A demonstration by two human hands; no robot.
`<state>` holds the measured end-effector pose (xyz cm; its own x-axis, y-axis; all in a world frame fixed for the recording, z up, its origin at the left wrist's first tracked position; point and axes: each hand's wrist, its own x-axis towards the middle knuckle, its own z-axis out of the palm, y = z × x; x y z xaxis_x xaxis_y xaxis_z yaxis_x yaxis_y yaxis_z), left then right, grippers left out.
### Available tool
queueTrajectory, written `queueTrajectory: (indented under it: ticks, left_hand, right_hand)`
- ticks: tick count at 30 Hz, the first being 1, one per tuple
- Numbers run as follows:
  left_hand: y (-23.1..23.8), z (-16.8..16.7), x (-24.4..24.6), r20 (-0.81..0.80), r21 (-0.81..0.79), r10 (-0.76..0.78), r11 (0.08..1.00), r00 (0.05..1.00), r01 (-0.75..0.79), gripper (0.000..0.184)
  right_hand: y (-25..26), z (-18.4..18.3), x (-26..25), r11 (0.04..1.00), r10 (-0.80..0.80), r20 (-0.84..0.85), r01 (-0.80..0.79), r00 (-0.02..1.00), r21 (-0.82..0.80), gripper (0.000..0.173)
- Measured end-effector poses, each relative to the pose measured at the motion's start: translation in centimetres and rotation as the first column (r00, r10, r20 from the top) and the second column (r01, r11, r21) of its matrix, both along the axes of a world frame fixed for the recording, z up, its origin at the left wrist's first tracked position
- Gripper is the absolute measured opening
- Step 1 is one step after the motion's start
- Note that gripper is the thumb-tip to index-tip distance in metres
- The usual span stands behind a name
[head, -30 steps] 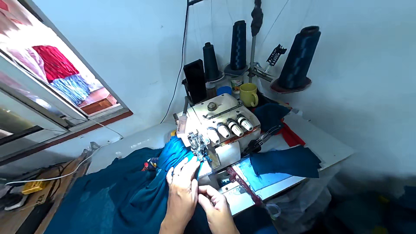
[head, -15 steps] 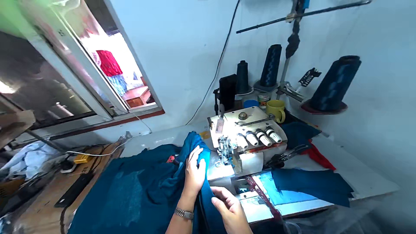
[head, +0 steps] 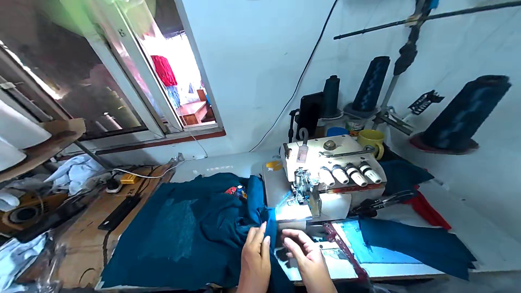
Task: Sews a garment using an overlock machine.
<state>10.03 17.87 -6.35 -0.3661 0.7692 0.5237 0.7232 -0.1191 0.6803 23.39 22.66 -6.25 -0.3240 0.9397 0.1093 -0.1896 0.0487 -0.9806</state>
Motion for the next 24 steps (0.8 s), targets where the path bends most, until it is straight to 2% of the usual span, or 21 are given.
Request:
queueTrajectory:
  ticks: [4,7,9,10,13,15,17,18,20,22,24]
  left_hand:
    - [-2.4,0.2,2.8,-0.090,-0.065,-0.065,0.996,0.994,0.059,0.032]
    - [-3.1,0.0,4.5,-0.151,-0.163,-0.174,0.975,0.973,0.149,0.030]
    - [-3.1,-0.2,4.7,-0.158,-0.232,-0.268,0.946,0.950,0.228,0.036]
    - [-3.0,-0.2,4.5,-0.136,-0.245,-0.306,0.932,0.942,0.268,0.037]
    - [-1.9,0.3,3.4,-0.119,-0.102,-0.287,0.956,0.950,0.276,0.032]
    - [-0.8,1.1,2.6,-0.131,-0.011,-0.307,0.951,0.943,0.309,0.034]
    - [0.1,1.3,1.8,-0.055,0.025,-0.451,0.891,0.891,0.452,0.031]
    - [0.4,0.9,1.6,-0.016,0.042,-0.504,0.862,0.863,0.504,0.023]
    - [0.6,0.3,1.6,-0.001,0.004,-0.513,0.859,0.859,0.513,0.021]
    - [-0.1,0.2,1.8,0.007,-0.036,-0.470,0.882,0.883,0.470,0.023]
    - [-1.1,-0.1,1.7,-0.013,-0.065,-0.432,0.900,0.902,0.431,0.023]
  right_hand:
    - [0.5,0.5,-0.4,1.000,-0.001,-0.026,0.000,1.000,-0.017,0.019]
    - [1.3,-0.1,-0.4,0.996,-0.069,-0.027,0.071,0.997,0.053,0.017]
    - [2.4,-0.6,0.5,0.978,-0.189,-0.010,0.189,0.982,0.088,0.024]
    - [3.2,-0.5,1.2,0.955,-0.290,-0.010,0.290,0.957,0.056,0.025]
    - [5.3,-0.2,3.5,0.850,-0.527,0.001,0.527,0.850,-0.003,0.023]
    - [4.1,-0.1,3.9,0.849,-0.511,0.057,0.493,0.858,0.192,0.024]
    - [1.1,0.6,3.9,0.884,-0.313,0.064,0.266,0.948,0.386,0.026]
    - [-0.2,1.0,3.8,0.878,-0.234,0.050,0.189,0.971,0.439,0.026]
    - [-0.4,1.1,4.2,0.864,-0.246,0.012,0.214,0.969,0.456,0.027]
    - [1.6,0.3,4.4,0.870,-0.350,0.010,0.321,0.937,0.373,0.028]
    - [2.2,-0.8,4.2,0.895,-0.339,0.050,0.306,0.939,0.325,0.028]
